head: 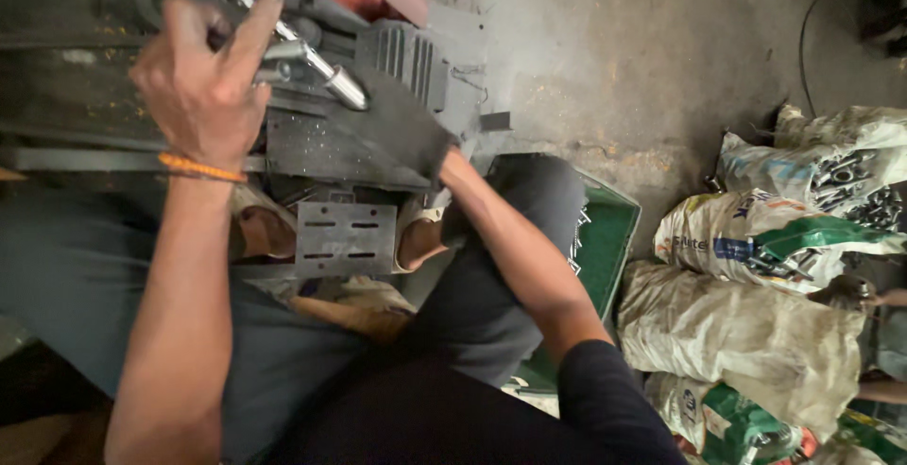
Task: The person sits on the floor holding several perforated metal cylindrical shanks in one hand. They insert a long steel rod into each shank and press the assembly against the machine beside them, then set the finished shank into a green bin and continue with the next one.
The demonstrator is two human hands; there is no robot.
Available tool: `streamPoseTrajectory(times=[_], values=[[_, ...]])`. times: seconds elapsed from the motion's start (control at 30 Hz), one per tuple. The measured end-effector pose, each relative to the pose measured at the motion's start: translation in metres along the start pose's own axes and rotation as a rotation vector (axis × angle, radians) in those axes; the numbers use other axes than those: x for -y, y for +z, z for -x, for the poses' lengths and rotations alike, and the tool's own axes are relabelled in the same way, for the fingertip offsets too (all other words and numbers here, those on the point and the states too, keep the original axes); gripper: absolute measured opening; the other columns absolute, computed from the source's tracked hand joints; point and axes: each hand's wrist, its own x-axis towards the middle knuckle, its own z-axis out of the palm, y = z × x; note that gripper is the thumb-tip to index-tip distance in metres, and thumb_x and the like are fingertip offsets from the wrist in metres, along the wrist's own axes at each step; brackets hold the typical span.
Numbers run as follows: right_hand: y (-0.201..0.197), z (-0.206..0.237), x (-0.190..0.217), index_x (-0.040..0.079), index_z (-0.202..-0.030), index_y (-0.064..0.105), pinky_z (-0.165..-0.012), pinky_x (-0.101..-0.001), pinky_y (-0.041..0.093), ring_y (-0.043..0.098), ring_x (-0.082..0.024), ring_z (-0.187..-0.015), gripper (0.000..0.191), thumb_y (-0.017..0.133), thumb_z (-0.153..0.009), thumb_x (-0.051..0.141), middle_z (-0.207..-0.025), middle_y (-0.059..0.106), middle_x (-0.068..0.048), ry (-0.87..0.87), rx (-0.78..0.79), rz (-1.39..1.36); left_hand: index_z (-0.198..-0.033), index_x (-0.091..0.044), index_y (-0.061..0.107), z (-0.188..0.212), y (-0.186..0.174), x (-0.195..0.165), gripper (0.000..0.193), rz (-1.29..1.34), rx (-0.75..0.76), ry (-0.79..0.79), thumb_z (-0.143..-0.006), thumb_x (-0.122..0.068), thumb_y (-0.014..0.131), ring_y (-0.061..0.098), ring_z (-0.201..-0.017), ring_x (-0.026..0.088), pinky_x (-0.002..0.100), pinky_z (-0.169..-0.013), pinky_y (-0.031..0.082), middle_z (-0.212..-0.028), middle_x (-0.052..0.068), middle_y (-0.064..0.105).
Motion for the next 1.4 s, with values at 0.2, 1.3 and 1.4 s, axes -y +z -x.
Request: streamPoseTrajectory(times=[0.2,1.3,1.4], values=[[-0.047,0.026,-0.014,0.007,-0.111,0.068,-0.075,-0.0384,0.054,0.066,-0.02,-0.083,0.03,0.075,-0.091,0.028,-0.093,0.069,-0.011,-0.101,0.109,0.208,-0.125,-0.016,0.071,-0.006,-0.008,0.025,0.038,0.028,-0.29,-0.199,-0.089,-0.016,0.081,0.055,-0.071,0.019,0.035,-0.061,0.045,-0.093,0.005,0.052],[0.03,0.044,-0.025,0.008,-0.124,0.05,-0.036,-0.0288,0.039,0.046,-0.009,-0.042,0.034,0.062,-0.099,0.026,-0.06,0.051,0.002,0.349,0.149,-0.686,-0.093,-0.008,0.071,-0.015,0.039,-0.043,0.023,1.305,0.288,-1.201,-0.093,-0.029,0.08,0.04,-0.046,0.002,0.021,-0.039,0.029,-0.065,-0.009,0.053],[0.035,0.036,-0.016,0.008,-0.117,0.051,-0.033,-0.0299,0.035,0.041,-0.009,-0.039,0.027,0.063,-0.098,0.022,-0.056,0.045,0.003,0.382,0.055,-0.88,-0.097,-0.007,0.072,-0.012,0.048,-0.036,0.023,1.194,0.148,-1.235,-0.093,-0.026,0.083,0.038,-0.046,0.002,0.022,-0.04,0.027,-0.064,-0.009,0.05]])
